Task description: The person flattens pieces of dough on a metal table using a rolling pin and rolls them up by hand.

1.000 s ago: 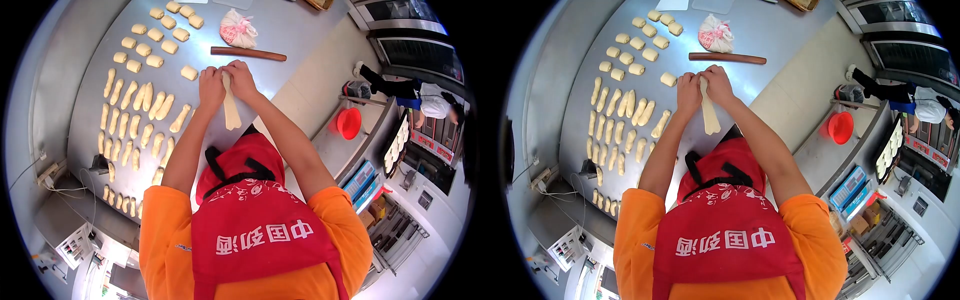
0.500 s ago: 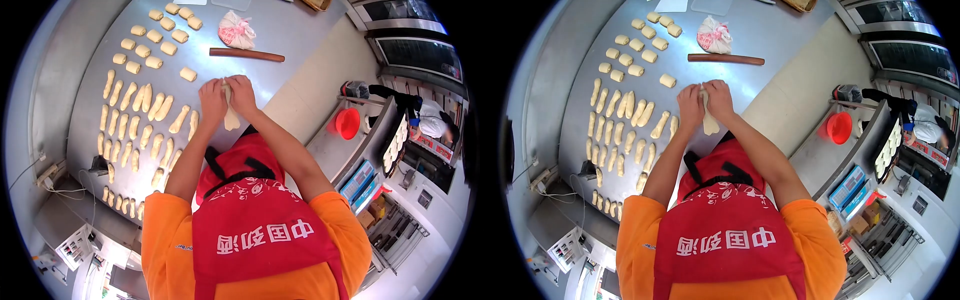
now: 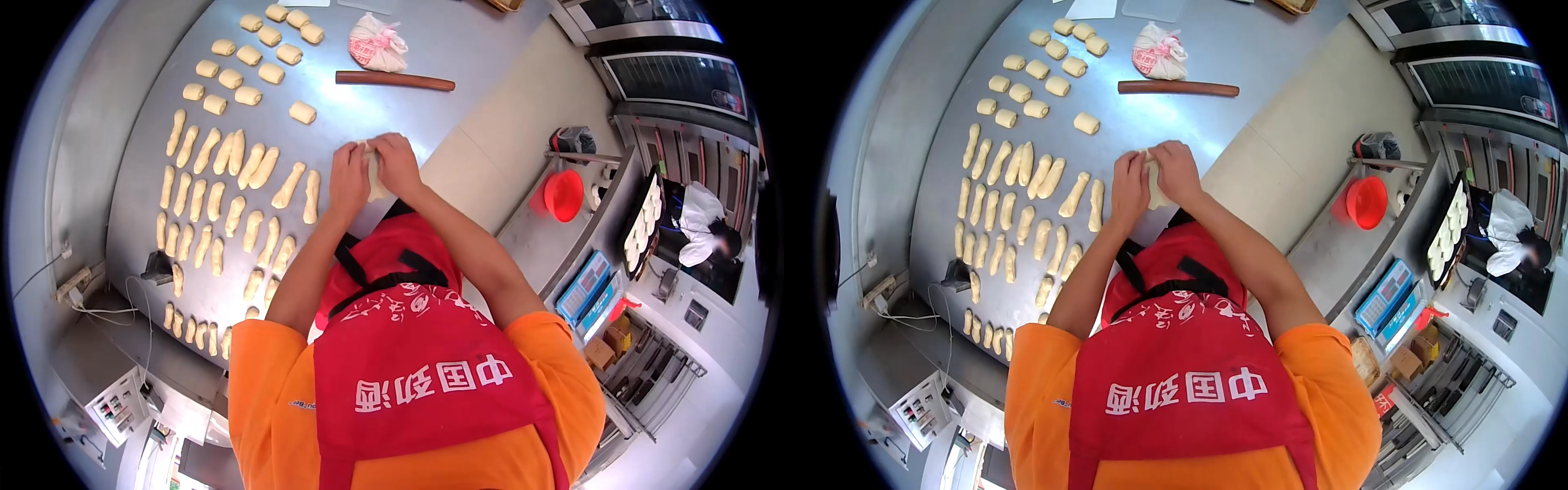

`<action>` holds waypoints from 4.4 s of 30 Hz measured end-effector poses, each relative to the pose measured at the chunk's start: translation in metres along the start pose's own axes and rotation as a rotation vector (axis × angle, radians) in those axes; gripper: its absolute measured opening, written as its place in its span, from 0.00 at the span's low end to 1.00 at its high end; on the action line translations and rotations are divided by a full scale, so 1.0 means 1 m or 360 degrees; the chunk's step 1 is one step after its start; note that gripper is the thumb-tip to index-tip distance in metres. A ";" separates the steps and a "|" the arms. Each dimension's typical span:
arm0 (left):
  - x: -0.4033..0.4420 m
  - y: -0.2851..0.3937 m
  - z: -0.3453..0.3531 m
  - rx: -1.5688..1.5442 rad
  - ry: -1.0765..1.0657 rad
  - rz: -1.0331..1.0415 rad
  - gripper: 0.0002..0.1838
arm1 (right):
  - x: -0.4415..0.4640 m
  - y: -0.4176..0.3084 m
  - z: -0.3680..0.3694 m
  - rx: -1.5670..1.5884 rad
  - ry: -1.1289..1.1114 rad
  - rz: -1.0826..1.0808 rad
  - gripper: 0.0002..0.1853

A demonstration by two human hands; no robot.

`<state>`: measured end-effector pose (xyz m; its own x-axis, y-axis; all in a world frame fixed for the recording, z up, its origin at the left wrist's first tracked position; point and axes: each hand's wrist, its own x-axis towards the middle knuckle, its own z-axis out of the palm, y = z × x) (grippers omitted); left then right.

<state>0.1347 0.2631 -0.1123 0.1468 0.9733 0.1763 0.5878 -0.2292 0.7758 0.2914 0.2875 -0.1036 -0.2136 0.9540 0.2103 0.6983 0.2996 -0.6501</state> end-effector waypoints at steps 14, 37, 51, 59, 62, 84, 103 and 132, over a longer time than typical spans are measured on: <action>-0.030 0.007 -0.009 0.0060 -0.0002 0.0075 0.19 | -0.025 -0.010 -0.017 0.0051 -0.0121 -0.0054 0.14; -0.093 0.028 -0.034 -0.0148 -0.0163 0.0178 0.12 | -0.102 -0.024 -0.043 0.0034 -0.0498 -0.0261 0.11; -0.129 0.037 -0.073 -0.0628 0.0525 -0.0780 0.08 | -0.092 -0.032 -0.023 -0.0214 -0.1031 0.0008 0.39; -0.145 0.024 -0.100 -0.0832 0.0883 -0.1091 0.08 | 0.076 -0.118 0.026 0.0541 -0.0755 0.0086 0.30; -0.149 0.026 -0.118 -0.0857 0.0967 -0.1186 0.09 | 0.154 -0.157 0.072 0.0470 -0.0607 -0.0038 0.27; -0.169 0.001 -0.155 -0.0916 0.1417 -0.1540 0.10 | 0.143 -0.133 0.130 0.0097 -0.0496 -0.0409 0.05; -0.114 -0.004 -0.090 0.0618 0.0110 -0.0757 0.26 | 0.008 -0.087 0.051 -0.0010 -0.0465 -0.0514 0.20; 0.115 -0.025 -0.077 0.0503 0.0382 -0.1017 0.45 | -0.088 0.021 -0.023 0.0808 -0.0062 0.1177 0.19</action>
<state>0.0761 0.3816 -0.0650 -0.4559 0.8850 -0.0947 0.7059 0.4244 0.5671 0.3407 0.2095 -0.1195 0.1417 0.9013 -0.4093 0.2824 -0.4331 -0.8560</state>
